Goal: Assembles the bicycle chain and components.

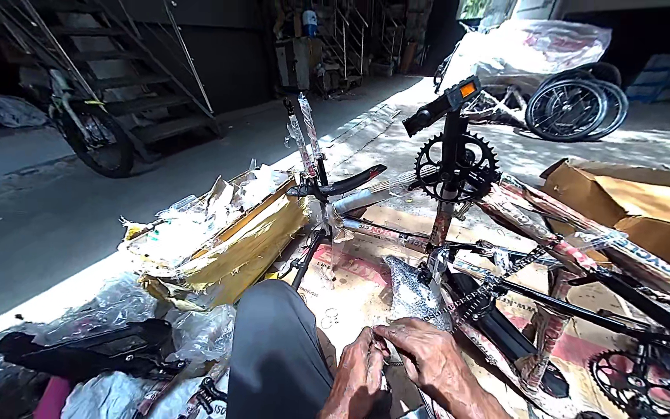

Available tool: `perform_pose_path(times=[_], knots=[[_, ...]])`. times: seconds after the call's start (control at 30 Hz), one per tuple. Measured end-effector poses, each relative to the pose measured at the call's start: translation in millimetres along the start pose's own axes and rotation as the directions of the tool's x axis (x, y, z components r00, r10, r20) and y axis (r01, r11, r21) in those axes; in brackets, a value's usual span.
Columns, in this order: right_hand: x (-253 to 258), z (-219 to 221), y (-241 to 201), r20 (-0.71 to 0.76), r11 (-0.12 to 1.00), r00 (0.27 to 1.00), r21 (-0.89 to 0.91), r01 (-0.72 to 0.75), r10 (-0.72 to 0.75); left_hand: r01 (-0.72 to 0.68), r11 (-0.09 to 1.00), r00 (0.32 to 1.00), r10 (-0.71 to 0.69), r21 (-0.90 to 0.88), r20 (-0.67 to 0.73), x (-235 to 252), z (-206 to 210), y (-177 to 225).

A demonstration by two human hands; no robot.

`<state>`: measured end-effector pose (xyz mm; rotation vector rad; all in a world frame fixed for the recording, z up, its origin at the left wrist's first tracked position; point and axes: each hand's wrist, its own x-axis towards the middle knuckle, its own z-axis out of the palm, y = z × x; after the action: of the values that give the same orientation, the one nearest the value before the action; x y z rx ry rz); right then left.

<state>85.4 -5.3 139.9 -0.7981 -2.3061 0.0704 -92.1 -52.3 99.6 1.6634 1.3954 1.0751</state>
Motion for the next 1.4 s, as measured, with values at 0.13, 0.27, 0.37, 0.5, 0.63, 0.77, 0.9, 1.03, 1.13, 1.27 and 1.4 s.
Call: perform_pose_path(times=[0.13,0.27,0.37,0.5,0.63,0.77,0.9,1.03,1.13,1.27,1.4], knots=[[14,-4,3,0.094,0.996,0.995,0.091,0.009,-0.018,-0.036,0.991,0.999,0.034,-0.132,-0.012,0,-3,-4],[16,-3,6,0.097,0.99,0.995,0.141,-0.009,-0.004,-0.01,0.987,1.0,0.006,-0.161,-0.026,0,-4,-3],[16,-2,4,0.135,0.996,0.988,0.071,0.062,-0.071,-0.01,0.996,0.999,0.006,-0.094,-0.049,-1,-2,-4],[18,-1,-1,0.121,0.995,0.988,0.004,0.1,-0.099,-0.009,0.997,1.0,0.007,-0.073,-0.03,-3,-4,-2],[17,1,-1,0.124,0.996,0.989,0.017,0.083,-0.085,-0.032,0.997,0.998,0.029,-0.063,-0.047,-4,-2,-2],[21,1,-1,0.109,0.997,0.991,0.007,0.071,-0.071,-0.013,0.999,0.999,0.011,-0.051,-0.035,-1,-4,-3],[13,4,-5,0.068,0.997,0.995,-0.008,0.077,-0.076,0.03,0.999,0.999,-0.03,-0.019,-0.019,-3,-6,-1],[2,4,-7,0.121,0.996,0.989,0.021,0.083,-0.085,0.092,0.993,0.995,-0.09,0.067,-0.035,-4,-6,1],[-9,2,-2,-0.011,0.996,0.997,0.052,0.072,-0.071,0.06,0.986,0.997,-0.051,0.154,-0.061,-2,-6,5],[-68,28,39,-0.197,0.921,0.901,0.048,-0.386,0.387,-0.041,0.973,0.993,0.066,0.229,-0.102,19,-36,15],[-161,55,96,0.576,0.472,0.174,-0.422,-0.774,0.799,-0.041,0.964,0.994,0.066,0.264,-0.084,55,-79,32]])
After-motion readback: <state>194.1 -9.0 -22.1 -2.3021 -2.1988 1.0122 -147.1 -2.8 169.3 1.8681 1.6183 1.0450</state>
